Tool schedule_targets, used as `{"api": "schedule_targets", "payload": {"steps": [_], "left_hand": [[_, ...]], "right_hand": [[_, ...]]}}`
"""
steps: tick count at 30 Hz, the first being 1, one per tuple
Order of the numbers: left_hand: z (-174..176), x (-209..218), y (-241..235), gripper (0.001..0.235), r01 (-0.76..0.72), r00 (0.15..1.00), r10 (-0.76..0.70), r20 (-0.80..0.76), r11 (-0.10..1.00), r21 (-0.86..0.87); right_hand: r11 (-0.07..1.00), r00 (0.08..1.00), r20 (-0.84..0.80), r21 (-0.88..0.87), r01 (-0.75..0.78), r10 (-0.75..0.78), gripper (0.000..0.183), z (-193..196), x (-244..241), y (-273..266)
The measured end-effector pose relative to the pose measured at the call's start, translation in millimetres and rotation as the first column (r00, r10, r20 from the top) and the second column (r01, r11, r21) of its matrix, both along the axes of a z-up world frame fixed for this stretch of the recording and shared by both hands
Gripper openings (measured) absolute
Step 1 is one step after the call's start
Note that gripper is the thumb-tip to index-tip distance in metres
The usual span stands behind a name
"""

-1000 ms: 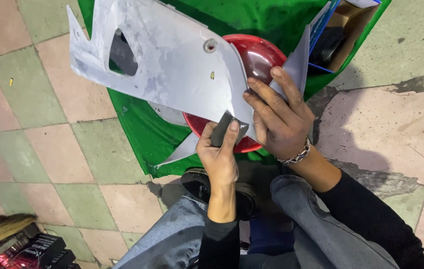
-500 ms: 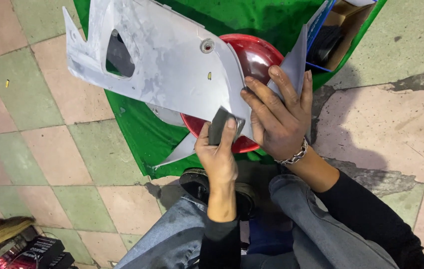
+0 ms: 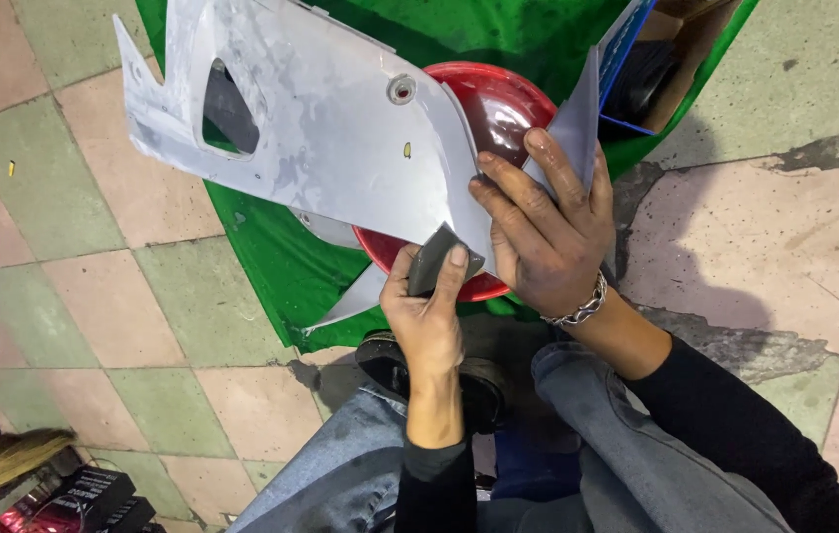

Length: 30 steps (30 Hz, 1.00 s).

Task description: The person sands a white plastic motorcycle fairing using a sanding block. They hold the fairing over a red bucket of water, repeatedly dipping the sanding block into the water to keep it wet while smoothing the surface of the plastic part.

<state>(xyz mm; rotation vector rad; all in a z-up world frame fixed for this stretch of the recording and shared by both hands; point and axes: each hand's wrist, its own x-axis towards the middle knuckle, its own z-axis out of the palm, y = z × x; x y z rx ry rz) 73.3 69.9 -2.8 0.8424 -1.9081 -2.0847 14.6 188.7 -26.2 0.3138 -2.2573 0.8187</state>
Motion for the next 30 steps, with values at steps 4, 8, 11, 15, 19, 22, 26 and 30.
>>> {"api": "schedule_targets", "payload": {"steps": [4,8,11,15,19,22,26,30], "left_hand": [[15,-16,11,0.029,-0.054,0.998,0.055,0.006,0.996,-0.077],[19,-11,-14,0.024,0.133,0.987,-0.131,0.091,0.991,-0.019],[33,-8,-42,0.026,0.374,0.91,-0.353,0.218,0.925,-0.062],[55,-23,-52,0.012,0.609,0.793,-0.489,0.362,0.644,-0.463],[38,-40,-34,0.022,0.698,0.69,-0.41,0.597,0.159,-0.698],[29,-61,-22,0.021,0.693,0.692,-0.436,0.575,0.176,-0.699],[19,-79,-14,0.019,0.693,0.687,-0.487,0.539,0.218,-0.687],[38,-41,-35,0.016,0.697,0.677,-0.541,0.5,0.253,-0.67]], "right_hand": [[1.0,1.0,0.011,0.009,-0.008,0.008,0.022,-2,2,2],[1.0,1.0,0.005,0.001,-0.004,0.004,0.022,-2,0,1],[1.0,1.0,-0.001,0.001,-0.007,0.007,0.021,0,0,1],[1.0,1.0,-0.005,0.014,-0.015,0.015,0.023,-1,-3,2],[0.999,1.0,0.014,0.018,-0.027,0.026,0.023,10,-5,1],[0.999,0.999,-0.021,0.004,-0.041,0.041,0.021,7,-6,1],[0.999,0.998,-0.035,-0.006,-0.046,0.046,0.022,5,-6,2],[0.999,1.0,-0.007,0.012,-0.031,0.031,0.021,5,-5,2]]}}
